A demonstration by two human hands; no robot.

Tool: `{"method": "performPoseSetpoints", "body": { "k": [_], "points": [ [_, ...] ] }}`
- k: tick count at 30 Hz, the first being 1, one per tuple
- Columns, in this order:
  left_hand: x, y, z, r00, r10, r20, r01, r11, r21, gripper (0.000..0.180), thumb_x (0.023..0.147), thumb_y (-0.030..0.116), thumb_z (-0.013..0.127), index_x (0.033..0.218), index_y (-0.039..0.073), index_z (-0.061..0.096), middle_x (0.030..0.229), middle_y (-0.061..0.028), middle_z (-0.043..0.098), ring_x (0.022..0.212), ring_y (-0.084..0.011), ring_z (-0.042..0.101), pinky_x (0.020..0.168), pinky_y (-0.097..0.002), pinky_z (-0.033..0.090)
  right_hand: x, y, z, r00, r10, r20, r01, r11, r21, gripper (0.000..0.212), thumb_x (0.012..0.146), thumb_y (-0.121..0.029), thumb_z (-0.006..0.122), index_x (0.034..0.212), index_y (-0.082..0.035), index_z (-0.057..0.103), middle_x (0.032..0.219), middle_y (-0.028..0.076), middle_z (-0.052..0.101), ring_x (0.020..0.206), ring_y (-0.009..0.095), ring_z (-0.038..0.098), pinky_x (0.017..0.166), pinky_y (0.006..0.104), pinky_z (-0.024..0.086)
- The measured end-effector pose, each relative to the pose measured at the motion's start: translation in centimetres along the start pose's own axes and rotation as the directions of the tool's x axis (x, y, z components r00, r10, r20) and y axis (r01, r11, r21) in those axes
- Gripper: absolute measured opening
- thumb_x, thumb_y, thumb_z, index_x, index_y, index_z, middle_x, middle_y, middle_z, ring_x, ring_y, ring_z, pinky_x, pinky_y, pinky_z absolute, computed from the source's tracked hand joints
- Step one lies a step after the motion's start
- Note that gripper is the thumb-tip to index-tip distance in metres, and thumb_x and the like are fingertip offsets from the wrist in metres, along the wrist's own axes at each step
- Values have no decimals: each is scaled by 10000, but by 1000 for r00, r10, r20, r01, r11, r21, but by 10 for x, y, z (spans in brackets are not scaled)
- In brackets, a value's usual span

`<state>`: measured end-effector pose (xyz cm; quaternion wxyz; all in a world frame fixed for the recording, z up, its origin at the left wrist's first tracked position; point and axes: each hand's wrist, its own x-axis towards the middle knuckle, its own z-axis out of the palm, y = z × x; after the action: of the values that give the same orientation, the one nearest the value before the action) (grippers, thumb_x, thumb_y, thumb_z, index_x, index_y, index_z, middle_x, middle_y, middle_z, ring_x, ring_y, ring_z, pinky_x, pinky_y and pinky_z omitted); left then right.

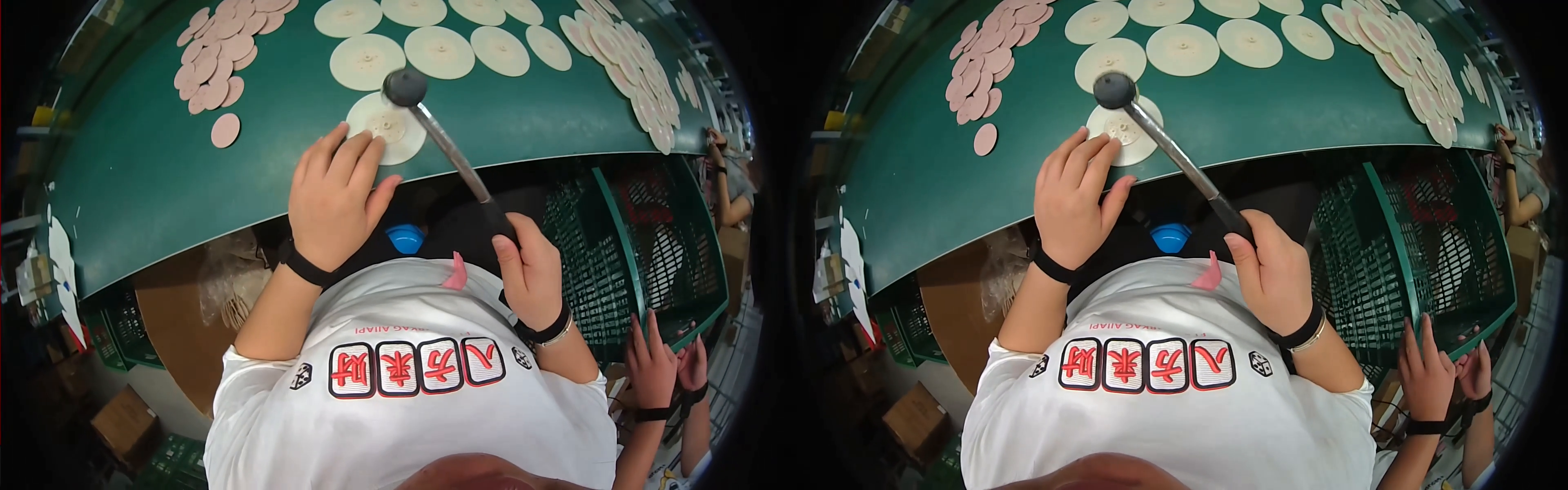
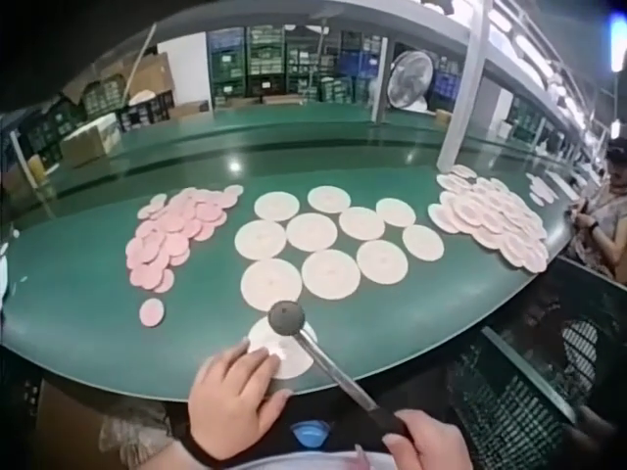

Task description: The person hammers a white plastic disc, positions a pink circular pad on top, and presses it on by hand. They then place the assembled unit on the table and repeat the process.

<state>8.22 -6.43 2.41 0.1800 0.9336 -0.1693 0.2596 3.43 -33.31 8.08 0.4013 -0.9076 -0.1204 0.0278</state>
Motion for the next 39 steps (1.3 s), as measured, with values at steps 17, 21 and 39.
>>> {"method": "performPoseSetpoints", "body": {
  "k": [17,21,39],
  "points": [
    [0,-4,8,999,30,24,-31,999,19,495,854,336,766,1254,67,655,1237,-92,636,1218,-344,577,1022,-476,453,5,17,28,999,-11,-32,4,980,-200,207,1015,-131,612,1177,-3,596,727,178,613,618,365,625,548,401,466],
    [-2,7,-4,994,40,102,-38,999,-18,553,848,371,769,1284,62,629,1254,-109,627,1241,-356,569,1061,-487,428,7,23,28,1000,-3,-4,3,991,-134,175,1027,-122,591,1153,-1,597,690,156,592,574,319,601,532,368,442],
    [11,5,-21,954,66,292,-77,997,26,639,837,399,768,1336,44,583,1409,-135,567,1335,-316,503,1141,-508,367,-11,27,14,988,-61,-141,39,987,-154,172,1036,-96,540,1159,11,595,750,158,633,640,340,642,593,367,476]
  ]
}}
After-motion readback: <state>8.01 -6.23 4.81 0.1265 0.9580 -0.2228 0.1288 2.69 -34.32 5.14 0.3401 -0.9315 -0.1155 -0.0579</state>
